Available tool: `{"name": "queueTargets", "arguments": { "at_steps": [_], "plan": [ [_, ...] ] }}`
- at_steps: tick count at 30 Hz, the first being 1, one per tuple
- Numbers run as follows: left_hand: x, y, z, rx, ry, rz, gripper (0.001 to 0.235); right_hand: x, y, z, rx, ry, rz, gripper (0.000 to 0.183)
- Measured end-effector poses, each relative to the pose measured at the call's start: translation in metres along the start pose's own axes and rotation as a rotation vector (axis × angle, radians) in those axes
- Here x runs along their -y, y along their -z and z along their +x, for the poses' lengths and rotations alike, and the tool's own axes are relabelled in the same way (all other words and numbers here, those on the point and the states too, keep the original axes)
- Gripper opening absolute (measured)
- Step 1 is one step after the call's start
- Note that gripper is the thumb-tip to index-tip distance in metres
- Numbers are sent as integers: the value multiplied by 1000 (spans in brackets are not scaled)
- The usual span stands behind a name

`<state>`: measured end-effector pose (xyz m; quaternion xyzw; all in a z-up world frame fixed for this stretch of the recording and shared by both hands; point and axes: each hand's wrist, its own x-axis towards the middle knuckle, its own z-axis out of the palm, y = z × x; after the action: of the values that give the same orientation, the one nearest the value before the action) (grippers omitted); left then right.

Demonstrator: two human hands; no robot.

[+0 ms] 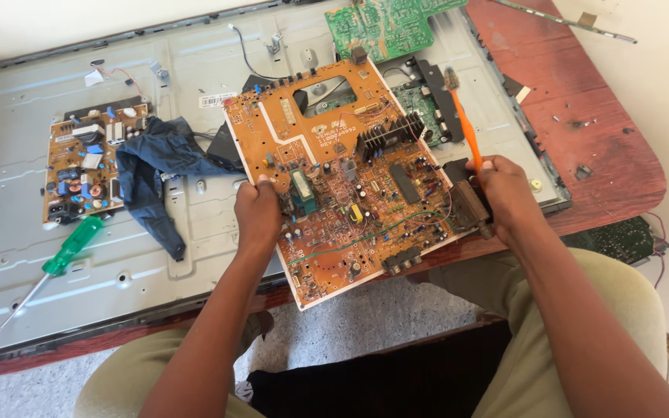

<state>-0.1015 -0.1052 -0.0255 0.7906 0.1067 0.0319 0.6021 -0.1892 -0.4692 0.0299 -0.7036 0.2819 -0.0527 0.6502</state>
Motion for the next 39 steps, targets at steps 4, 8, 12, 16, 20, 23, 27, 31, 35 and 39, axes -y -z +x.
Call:
{"name": "queueTargets", "arguments": {
  "at_steps": [4,8,12,16,20,23,27,31,35,39],
  "plan": [
    [2,1,2,13,9,-11,41,16,8,-15,33,10,35,25],
    [3,1,4,51,65,-170,36,30,13,-22,89,43,152,27],
    [-2,0,3,78,85,-235,34,23,6,-15,55,278,-111,26],
    [-4,2,-1,106,104,-249,34,5,-1,-8,129,279,-289,26],
    [-9,1,0,100,54,-194,36,2,0,-4,31,413,-567,26],
    [-11,3,0,98,58,-158,36,5,-4,-1,-33,461,-603,24],
    [-13,3,2,112,115,-223,33,14,-2,6,-125,420,-725,26],
    [-12,8,5,97,77,-256,31,15,-1,10,-138,448,-684,26],
    [-7,15,7,94,21,-189,31,6,-11,8,-143,453,-710,28],
    [-3,20,12,99,61,-163,32,-2,-24,2,11,398,-398,31]
  ]
}}
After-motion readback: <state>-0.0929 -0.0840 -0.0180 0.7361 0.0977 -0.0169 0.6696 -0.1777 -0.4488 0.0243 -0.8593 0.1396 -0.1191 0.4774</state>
